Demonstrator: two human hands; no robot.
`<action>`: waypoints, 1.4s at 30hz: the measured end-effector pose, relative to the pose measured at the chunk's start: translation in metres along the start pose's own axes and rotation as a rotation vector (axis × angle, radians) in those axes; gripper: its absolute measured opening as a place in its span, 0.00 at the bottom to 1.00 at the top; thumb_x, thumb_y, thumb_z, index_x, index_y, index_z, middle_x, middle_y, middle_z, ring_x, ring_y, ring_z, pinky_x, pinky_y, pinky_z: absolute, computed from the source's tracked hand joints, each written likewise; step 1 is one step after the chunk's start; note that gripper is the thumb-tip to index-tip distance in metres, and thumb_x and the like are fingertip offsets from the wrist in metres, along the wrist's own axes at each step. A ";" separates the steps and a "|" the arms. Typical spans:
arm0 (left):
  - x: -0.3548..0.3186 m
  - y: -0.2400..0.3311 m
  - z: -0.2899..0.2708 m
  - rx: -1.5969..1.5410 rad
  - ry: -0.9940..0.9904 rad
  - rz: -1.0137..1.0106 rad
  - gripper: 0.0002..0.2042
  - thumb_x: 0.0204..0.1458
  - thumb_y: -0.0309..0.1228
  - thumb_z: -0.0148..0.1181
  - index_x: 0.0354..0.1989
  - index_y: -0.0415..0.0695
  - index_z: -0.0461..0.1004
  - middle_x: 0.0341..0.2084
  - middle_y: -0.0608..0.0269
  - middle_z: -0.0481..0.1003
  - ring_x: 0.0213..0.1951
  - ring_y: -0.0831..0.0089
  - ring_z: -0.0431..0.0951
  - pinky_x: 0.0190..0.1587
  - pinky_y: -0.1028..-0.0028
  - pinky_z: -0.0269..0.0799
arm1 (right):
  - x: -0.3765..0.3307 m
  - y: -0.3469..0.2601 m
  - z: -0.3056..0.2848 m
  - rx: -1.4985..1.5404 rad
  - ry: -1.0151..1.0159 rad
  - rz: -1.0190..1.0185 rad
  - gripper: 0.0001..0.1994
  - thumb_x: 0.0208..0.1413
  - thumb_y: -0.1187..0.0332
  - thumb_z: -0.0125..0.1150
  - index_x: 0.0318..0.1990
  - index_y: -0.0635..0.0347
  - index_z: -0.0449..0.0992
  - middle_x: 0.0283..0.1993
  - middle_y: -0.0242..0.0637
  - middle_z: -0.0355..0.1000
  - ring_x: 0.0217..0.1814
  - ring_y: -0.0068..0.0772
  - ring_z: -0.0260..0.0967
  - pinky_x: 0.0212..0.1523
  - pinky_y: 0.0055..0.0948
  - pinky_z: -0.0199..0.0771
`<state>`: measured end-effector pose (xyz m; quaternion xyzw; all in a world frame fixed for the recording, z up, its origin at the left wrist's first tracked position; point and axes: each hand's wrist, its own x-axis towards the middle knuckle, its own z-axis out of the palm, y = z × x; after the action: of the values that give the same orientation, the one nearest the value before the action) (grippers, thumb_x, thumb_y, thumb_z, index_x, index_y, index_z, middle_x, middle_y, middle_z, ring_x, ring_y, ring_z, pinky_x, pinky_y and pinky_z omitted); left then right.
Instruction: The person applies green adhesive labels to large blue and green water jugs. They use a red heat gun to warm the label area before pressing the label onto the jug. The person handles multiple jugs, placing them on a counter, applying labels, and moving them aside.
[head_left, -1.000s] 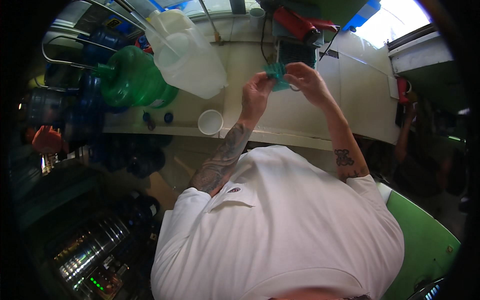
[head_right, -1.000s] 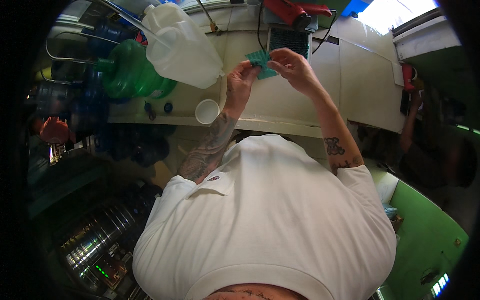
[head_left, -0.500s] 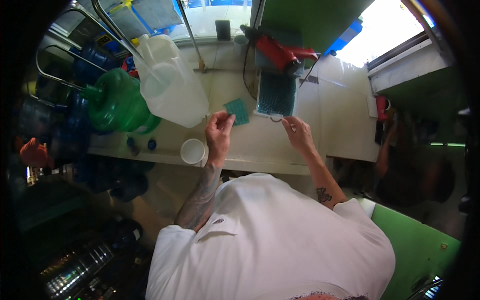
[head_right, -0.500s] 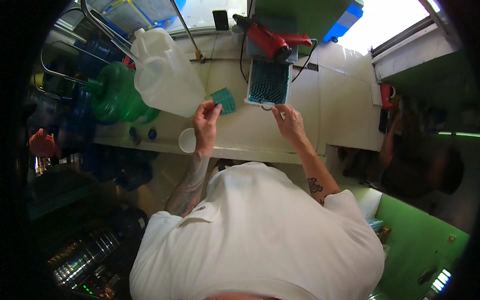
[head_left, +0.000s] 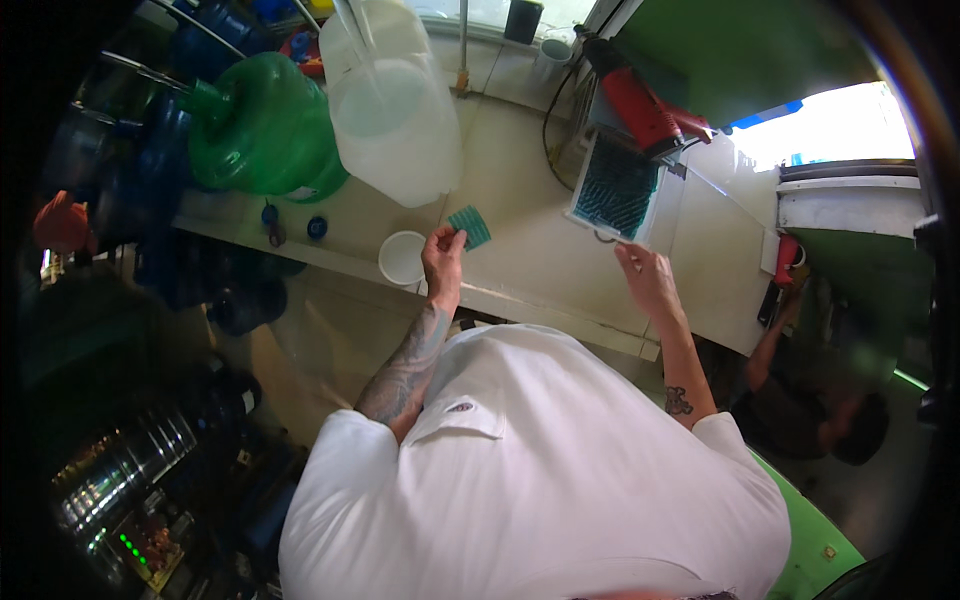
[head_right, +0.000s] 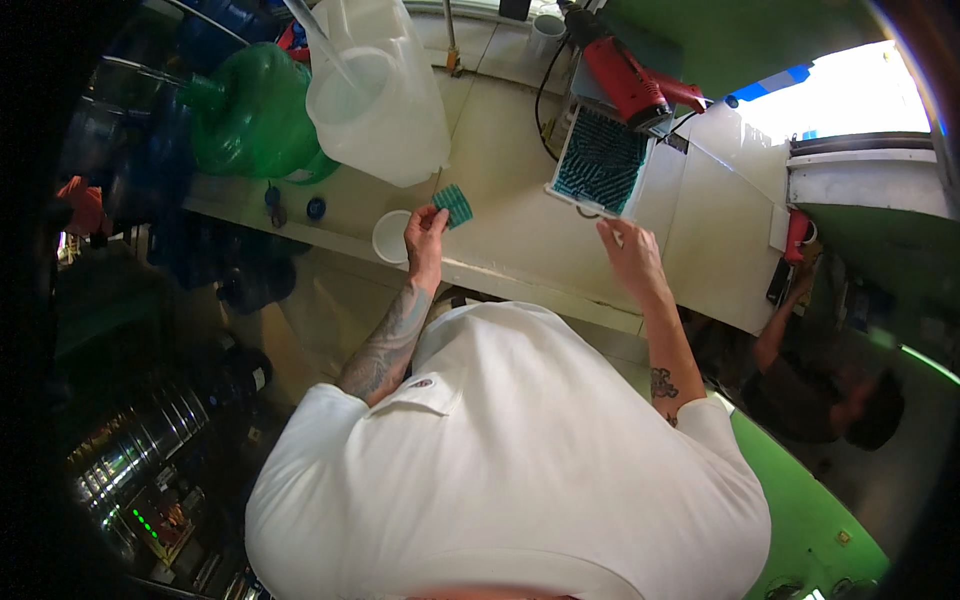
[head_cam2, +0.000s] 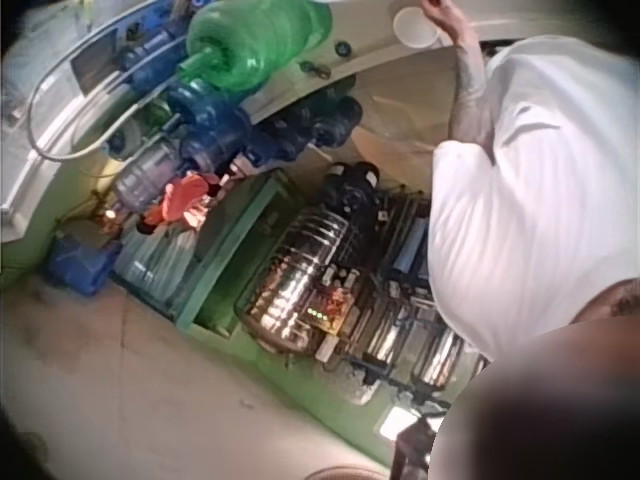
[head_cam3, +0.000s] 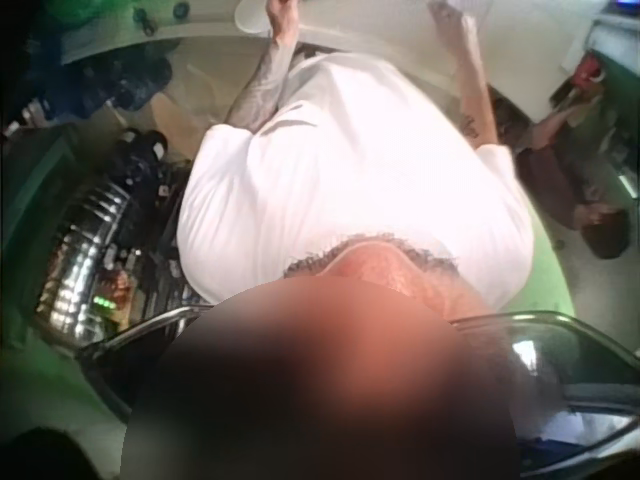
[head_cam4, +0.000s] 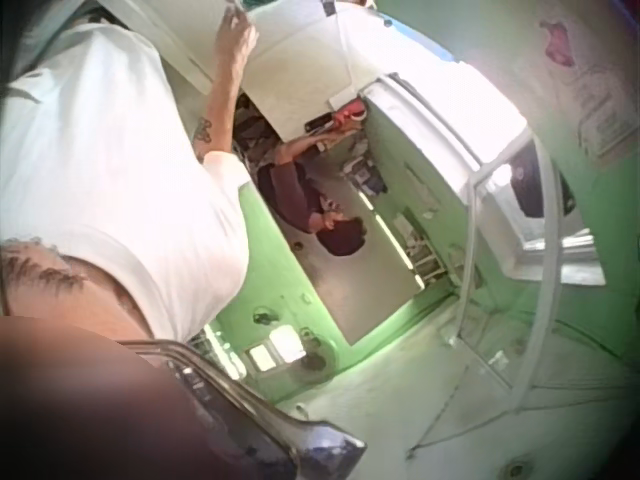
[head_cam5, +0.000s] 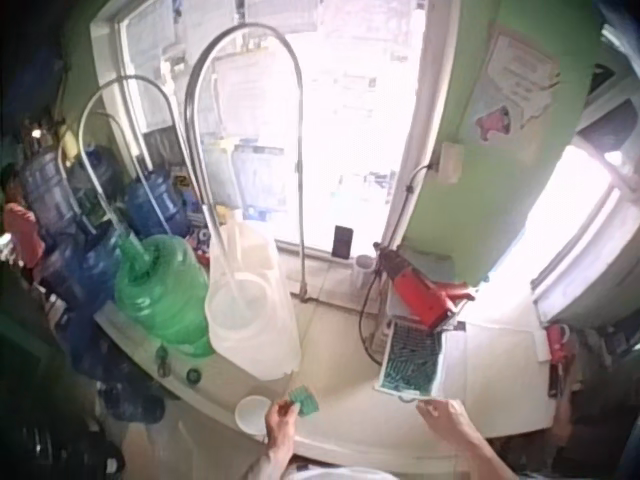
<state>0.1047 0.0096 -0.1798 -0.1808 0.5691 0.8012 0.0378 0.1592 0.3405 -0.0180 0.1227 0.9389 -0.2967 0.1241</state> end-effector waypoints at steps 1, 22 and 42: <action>0.005 -0.005 -0.004 0.001 0.074 -0.032 0.09 0.58 0.27 0.66 0.44 0.39 0.74 0.35 0.68 0.76 0.39 0.79 0.74 0.47 0.75 0.70 | 0.010 0.004 0.004 -0.032 0.093 -0.069 0.20 0.64 0.58 0.60 0.56 0.63 0.76 0.58 0.51 0.75 0.58 0.55 0.73 0.60 0.45 0.72; 0.152 -0.136 0.003 0.360 0.478 0.067 0.19 0.58 0.42 0.65 0.43 0.34 0.80 0.41 0.53 0.82 0.40 0.59 0.82 0.42 0.67 0.76 | 0.236 0.033 -0.134 -0.324 0.062 -0.566 0.27 0.56 0.77 0.61 0.65 0.52 0.68 0.60 0.45 0.72 0.62 0.54 0.71 0.60 0.43 0.73; 0.179 -0.137 -0.003 0.239 0.331 -0.138 0.25 0.58 0.47 0.62 0.53 0.37 0.74 0.46 0.58 0.78 0.40 0.66 0.76 0.42 0.66 0.71 | 0.056 -0.025 0.102 0.710 -0.017 -0.124 0.23 0.56 0.62 0.72 0.56 0.60 0.73 0.49 0.38 0.77 0.51 0.34 0.76 0.52 0.34 0.77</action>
<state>-0.0249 0.0285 -0.3633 -0.3430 0.6448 0.6828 0.0198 0.1158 0.2697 -0.1030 0.0983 0.7818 -0.6124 0.0635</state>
